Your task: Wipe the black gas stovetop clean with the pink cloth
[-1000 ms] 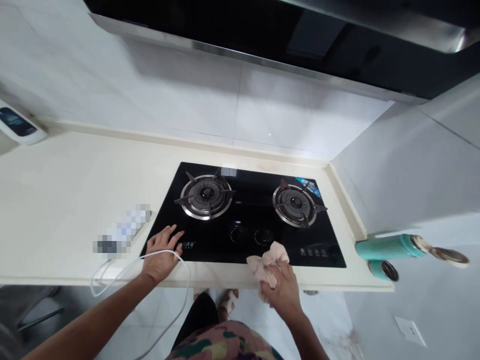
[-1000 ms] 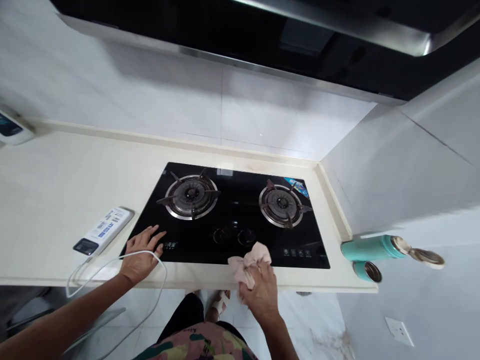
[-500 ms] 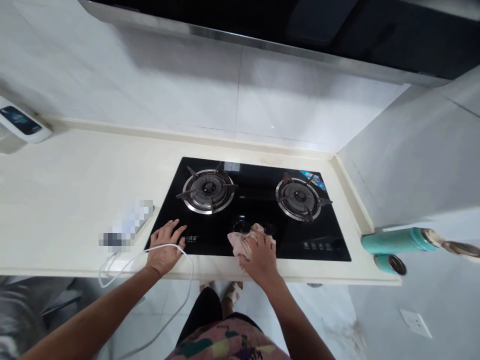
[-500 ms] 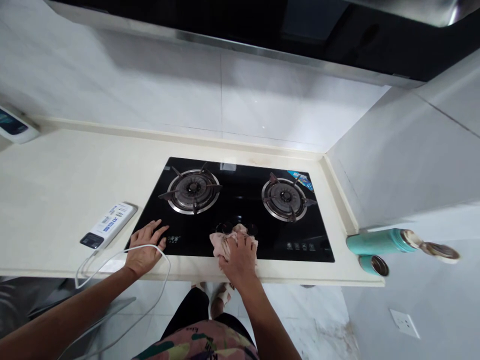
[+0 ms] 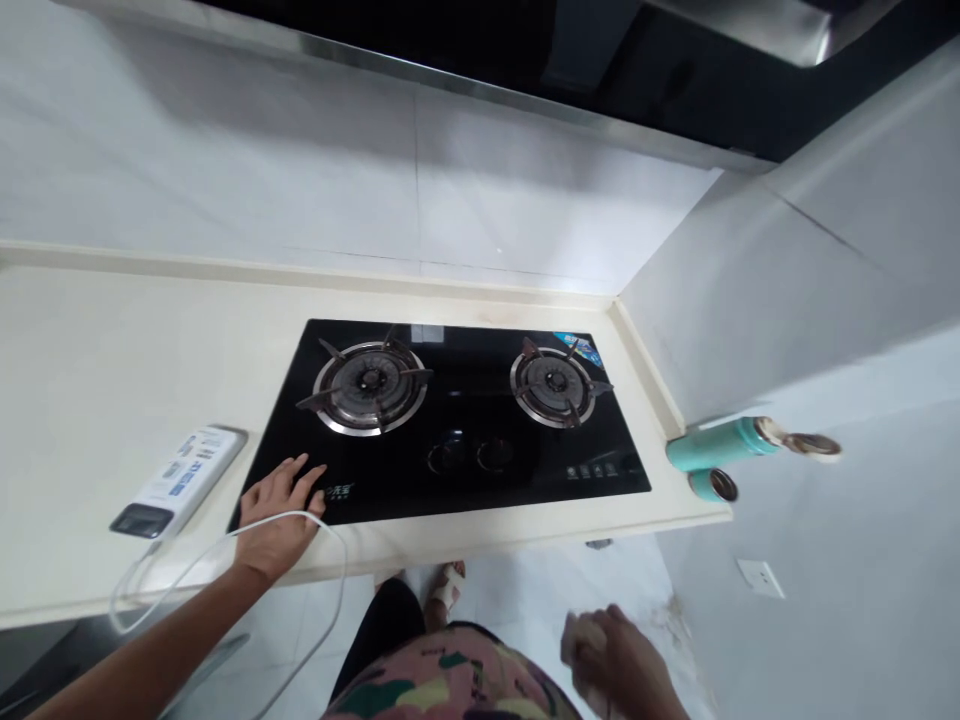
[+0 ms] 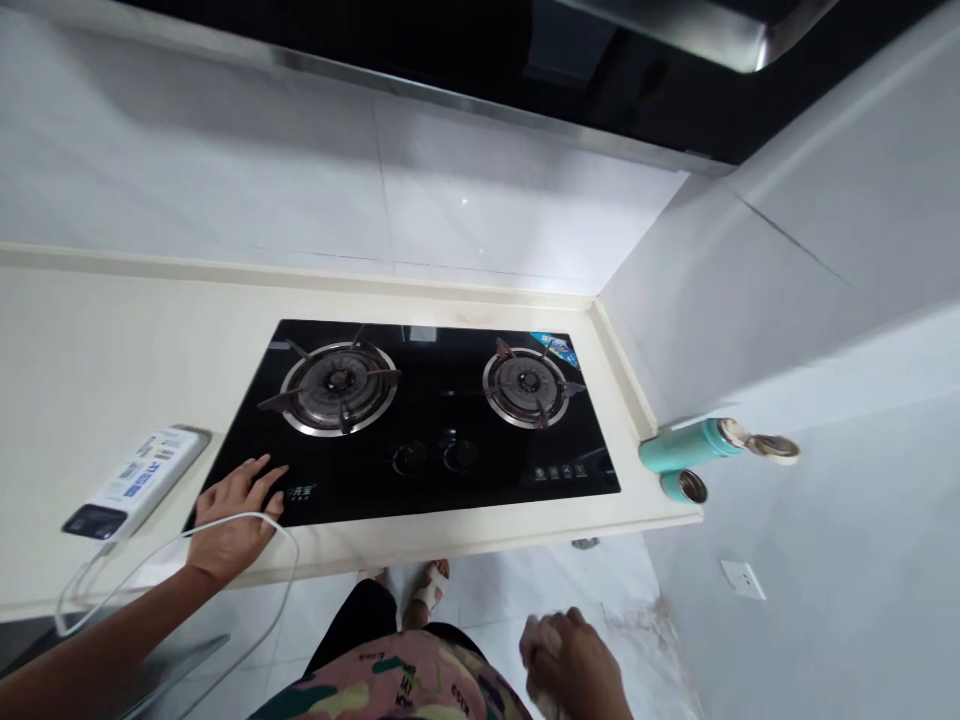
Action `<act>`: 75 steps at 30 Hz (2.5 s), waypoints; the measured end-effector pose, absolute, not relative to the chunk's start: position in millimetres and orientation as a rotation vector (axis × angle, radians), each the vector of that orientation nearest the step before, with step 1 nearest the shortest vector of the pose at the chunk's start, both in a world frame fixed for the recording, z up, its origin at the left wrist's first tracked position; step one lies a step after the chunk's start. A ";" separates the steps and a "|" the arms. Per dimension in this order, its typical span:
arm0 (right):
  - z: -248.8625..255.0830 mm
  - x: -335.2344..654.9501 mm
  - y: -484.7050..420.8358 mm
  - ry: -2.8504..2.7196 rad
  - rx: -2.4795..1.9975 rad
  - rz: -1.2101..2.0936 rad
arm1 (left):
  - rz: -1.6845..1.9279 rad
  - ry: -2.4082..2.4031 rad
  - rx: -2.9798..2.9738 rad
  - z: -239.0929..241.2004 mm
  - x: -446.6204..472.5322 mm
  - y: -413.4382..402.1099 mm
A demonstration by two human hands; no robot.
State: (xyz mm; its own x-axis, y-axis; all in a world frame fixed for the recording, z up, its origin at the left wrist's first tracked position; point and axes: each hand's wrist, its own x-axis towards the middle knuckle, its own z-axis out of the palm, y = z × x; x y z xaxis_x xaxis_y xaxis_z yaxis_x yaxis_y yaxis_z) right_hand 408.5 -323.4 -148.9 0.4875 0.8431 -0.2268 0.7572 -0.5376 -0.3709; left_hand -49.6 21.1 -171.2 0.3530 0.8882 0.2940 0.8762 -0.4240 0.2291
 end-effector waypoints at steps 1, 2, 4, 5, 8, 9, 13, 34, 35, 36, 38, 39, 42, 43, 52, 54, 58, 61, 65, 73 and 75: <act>-142.2 418.8 -327.3 -1.268 -2.490 0.610 | 0.599 1.668 2.556 -171.7 -49.4 21.5; -134.0 429.1 -326.9 -1.169 -2.455 0.648 | 0.606 1.670 2.553 -172.2 -49.2 21.9; -116.1 452.1 -315.9 -1.012 -2.402 0.584 | 0.611 1.677 2.556 -172.7 -48.9 22.7; -108.3 465.6 -307.0 -0.977 -2.396 0.516 | 0.603 1.675 2.562 -172.6 -48.9 22.8; -97.9 512.4 -274.5 -0.954 -2.458 0.293 | 0.564 1.670 2.583 -171.3 -49.2 22.5; -99.7 527.7 -262.8 -0.927 -2.493 0.225 | 0.558 1.673 2.586 -170.8 -49.4 22.1; -122.4 561.8 -219.3 -0.634 -2.762 0.260 | 0.543 1.692 2.606 -170.1 -49.9 20.5; -134.7 265.9 -150.5 -1.666 -2.430 0.315 | 0.484 1.672 2.514 -164.9 -42.0 10.1; -131.3 250.9 -145.4 -1.700 -2.419 0.358 | 0.484 1.665 2.501 -164.4 -41.0 9.6; -127.8 235.3 -140.2 -1.738 -2.404 0.403 | 0.487 1.657 2.484 -164.0 -40.0 9.0; -120.4 203.0 -130.0 -1.816 -2.368 0.482 | 0.514 1.640 2.436 -163.1 -38.3 7.8; -117.0 187.0 -125.2 -1.861 -2.343 0.513 | 0.535 1.632 2.404 -162.7 -37.5 7.1; -109.9 145.2 -113.6 -2.035 -2.217 0.588 | 0.641 1.587 2.254 -161.7 -35.8 5.9; -109.0 134.8 -111.0 -2.093 -2.166 0.611 | 0.686 1.558 2.175 -161.5 -35.8 6.1; -109.4 127.5 -102.5 -1.637 -1.619 1.244 | 0.885 1.369 1.751 -155.4 -69.9 13.9; -104.2 134.7 -98.5 -1.385 -1.562 1.371 | 0.901 1.338 1.681 -152.9 -82.0 12.8; -102.6 164.9 -91.6 -0.992 -1.465 1.451 | 0.924 1.326 1.606 -150.6 -98.1 6.7; -117.5 204.9 -96.7 -0.945 -1.757 1.080 | 0.932 1.309 1.631 -152.5 -98.1 -5.0; -136.9 240.7 -115.3 -0.846 -1.977 0.550 | 0.921 1.224 1.767 -156.0 -82.7 -28.6; -135.9 181.8 -101.2 -1.695 -2.026 0.272 | 0.921 1.178 1.989 -154.1 -60.1 -33.7; -140.4 163.5 -96.2 -1.880 -2.153 0.266 | 0.935 1.242 2.004 -152.9 -65.5 -27.8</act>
State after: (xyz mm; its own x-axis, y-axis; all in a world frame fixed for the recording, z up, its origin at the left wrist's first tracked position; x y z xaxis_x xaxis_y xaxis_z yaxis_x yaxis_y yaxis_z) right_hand 163.5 -96.2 -140.4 0.1411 0.9892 0.0388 0.9396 -0.1214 -0.3201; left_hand -65.5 -27.8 -152.9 0.3156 0.9149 0.2518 0.4950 -0.3851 0.7789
